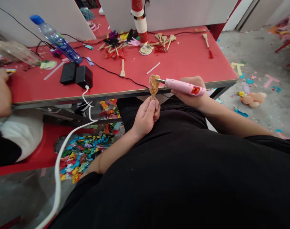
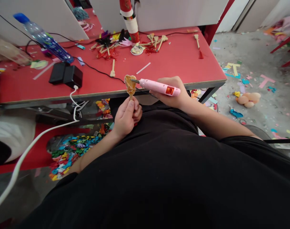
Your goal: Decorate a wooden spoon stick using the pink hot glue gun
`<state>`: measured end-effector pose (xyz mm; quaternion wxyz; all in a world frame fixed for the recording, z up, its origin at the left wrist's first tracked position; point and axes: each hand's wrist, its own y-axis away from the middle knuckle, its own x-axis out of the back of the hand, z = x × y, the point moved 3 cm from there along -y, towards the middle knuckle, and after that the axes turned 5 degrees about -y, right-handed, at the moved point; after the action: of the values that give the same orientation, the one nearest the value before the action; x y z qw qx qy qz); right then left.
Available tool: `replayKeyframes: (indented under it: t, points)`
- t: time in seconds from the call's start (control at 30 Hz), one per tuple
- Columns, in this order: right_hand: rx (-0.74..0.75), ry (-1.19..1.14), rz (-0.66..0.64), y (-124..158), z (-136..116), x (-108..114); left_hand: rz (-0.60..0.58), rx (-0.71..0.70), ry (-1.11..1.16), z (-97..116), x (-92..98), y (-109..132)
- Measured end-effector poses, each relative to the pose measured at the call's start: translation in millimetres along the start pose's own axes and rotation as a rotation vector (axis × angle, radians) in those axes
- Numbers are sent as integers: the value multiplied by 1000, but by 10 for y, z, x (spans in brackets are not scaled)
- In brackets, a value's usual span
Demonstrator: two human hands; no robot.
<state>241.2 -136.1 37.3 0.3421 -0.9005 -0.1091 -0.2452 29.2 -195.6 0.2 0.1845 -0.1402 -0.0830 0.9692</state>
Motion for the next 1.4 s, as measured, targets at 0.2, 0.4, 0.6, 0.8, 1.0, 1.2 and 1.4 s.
replayKeyframes:
  t: [0.2,0.4,0.6,0.8,1.0,1.2,1.4]
  points:
    - [-57,-66,52,-12,15,-50,-58,6,52,3,-13,18]
    - [-162,-151,26,-20,52,-58,-35,-17,54,-15,-25,43]
    - [-167,-74,-30,-29,56,-48,-18,-30,49,-45,-18,50]
    - [-179,-79,-28,-17,25,-56,-10,-52,34,-58,-1,55]
    - [-138,-165,-19,-17,-1,-75,-1,-37,13,-71,7,54]
    - [-150,-279,-4,-2,51,-106,21,-22,-15,-56,0,56]
    - [-161,-332,23,-11,35,-130,19,-41,-7,-45,-11,46]
